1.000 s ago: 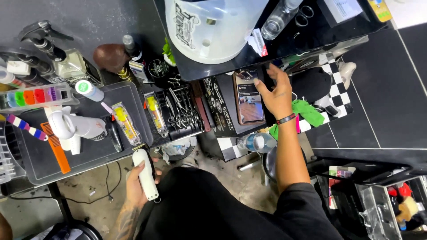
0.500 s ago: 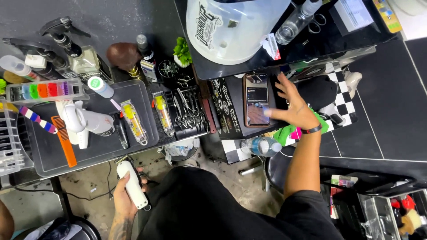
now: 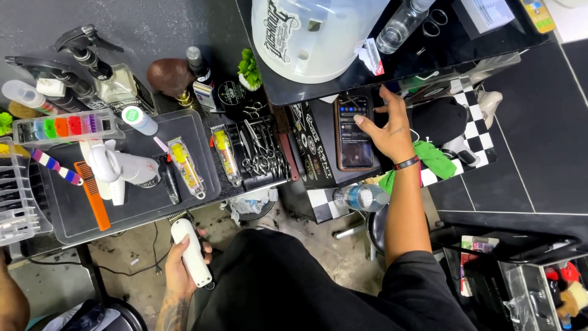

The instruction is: A barber uses electric clippers and a comb to cut and style a customer's hair at a cutting station.

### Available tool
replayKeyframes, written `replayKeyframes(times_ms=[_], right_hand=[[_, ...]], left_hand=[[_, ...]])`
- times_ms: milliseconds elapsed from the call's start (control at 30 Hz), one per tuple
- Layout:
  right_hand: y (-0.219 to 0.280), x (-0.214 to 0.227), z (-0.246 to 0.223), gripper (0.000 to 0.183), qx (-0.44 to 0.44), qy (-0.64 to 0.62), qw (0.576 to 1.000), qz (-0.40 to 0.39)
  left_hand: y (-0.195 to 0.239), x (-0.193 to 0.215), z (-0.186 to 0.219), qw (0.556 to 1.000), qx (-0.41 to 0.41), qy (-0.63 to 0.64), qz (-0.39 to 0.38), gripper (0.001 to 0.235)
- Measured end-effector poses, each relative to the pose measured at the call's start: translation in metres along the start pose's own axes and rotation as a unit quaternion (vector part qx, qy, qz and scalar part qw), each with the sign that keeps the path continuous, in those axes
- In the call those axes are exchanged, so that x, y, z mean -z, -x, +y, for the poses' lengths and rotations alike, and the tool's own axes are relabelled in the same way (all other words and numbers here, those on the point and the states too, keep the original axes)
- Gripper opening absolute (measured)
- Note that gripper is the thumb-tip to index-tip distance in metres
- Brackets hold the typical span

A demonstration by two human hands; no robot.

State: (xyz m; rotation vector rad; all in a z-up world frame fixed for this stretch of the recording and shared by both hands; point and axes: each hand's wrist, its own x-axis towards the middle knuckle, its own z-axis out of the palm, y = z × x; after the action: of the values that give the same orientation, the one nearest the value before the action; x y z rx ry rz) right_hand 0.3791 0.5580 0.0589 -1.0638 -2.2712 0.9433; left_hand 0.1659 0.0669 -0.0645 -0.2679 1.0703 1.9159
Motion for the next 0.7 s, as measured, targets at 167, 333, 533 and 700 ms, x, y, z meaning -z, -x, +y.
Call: replayKeyframes(times_ms=[167, 333, 533, 700], right_hand=[[0.003, 0.002, -0.007, 0.092, 0.009, 0.024, 1.0, -0.012], [0.001, 0.0, 0.0, 0.094, 0.011, 0.034, 0.999, -0.009], [0.0, 0.004, -0.003, 0.083, -0.048, -0.02, 0.999, -0.01], [0.001, 0.005, 0.003, 0.079, -0.03, -0.027, 0.999, -0.014]], left_hand=[[0.001, 0.005, 0.0, 1.0, -0.006, 0.01, 0.0, 0.041], [-0.001, 0.01, -0.001, 1.0, -0.007, 0.004, 0.003, 0.043], [0.002, 0.01, 0.001, 1.0, -0.006, 0.003, 0.009, 0.044], [0.003, 0.016, 0.0, 1.0, -0.004, -0.001, 0.021, 0.048]])
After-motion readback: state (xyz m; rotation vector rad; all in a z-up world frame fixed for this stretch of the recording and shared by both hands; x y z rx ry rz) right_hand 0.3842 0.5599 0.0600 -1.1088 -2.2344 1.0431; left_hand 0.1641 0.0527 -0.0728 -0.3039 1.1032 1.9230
